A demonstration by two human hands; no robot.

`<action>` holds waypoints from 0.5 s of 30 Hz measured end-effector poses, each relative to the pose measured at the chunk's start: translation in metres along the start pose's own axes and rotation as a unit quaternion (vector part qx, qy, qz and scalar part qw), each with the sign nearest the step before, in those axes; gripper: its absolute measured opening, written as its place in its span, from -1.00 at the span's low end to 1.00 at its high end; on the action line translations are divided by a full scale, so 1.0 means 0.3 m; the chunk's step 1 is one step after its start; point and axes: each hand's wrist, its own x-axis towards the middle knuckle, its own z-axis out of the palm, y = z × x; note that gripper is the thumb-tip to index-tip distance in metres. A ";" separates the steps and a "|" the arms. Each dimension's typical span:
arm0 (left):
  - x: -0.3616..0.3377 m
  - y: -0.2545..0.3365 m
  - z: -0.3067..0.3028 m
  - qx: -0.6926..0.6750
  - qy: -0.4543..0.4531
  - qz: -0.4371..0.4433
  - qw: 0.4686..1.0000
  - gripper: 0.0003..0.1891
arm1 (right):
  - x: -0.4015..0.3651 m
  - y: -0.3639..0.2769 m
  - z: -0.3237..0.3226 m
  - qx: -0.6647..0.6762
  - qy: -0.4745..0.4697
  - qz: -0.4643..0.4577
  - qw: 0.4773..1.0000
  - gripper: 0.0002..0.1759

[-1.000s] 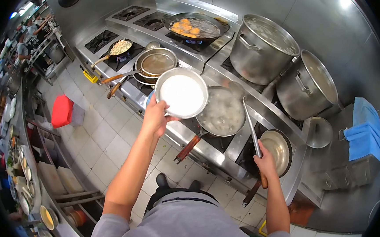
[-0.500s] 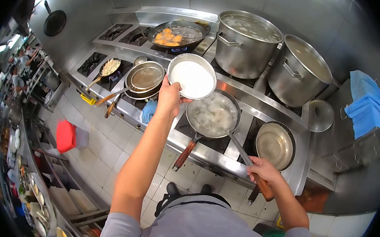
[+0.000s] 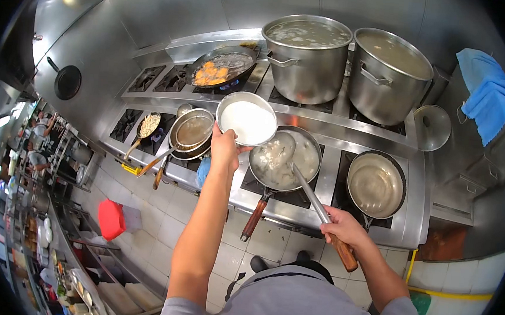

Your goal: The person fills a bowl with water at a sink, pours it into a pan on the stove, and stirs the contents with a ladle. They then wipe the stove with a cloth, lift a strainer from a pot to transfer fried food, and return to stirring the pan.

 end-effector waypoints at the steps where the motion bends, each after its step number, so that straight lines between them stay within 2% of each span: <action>1: -0.001 0.001 0.002 0.003 -0.003 0.001 1.000 -0.31 | 0.011 0.003 -0.007 -0.025 0.020 -0.025 0.999 -0.26; 6: -0.001 -0.001 0.014 -0.009 -0.023 0.015 1.000 -0.34 | 0.077 0.020 -0.066 -0.090 0.090 -0.048 0.991 -0.19; 8: -0.002 0.003 0.024 -0.006 -0.022 0.014 1.000 -0.34 | 0.116 0.042 -0.105 -0.184 0.141 -0.081 0.969 -0.15; 9: -0.003 0.003 0.027 -0.005 -0.019 0.013 1.000 -0.33 | 0.127 0.029 -0.119 -0.251 0.159 -0.066 0.953 -0.14; 10: -0.002 0.001 0.028 -0.004 -0.019 0.012 1.000 -0.33 | 0.136 0.036 -0.131 -0.250 0.159 -0.065 0.953 -0.14; 12: 0.003 -0.004 0.030 0.008 -0.011 0.016 1.000 -0.33 | 0.151 0.047 -0.150 -0.444 0.222 -0.126 0.859 -0.18; 15: 0.002 -0.014 0.029 0.000 -0.022 0.026 0.999 -0.31 | 0.144 0.053 -0.145 -0.476 0.206 -0.075 0.852 -0.19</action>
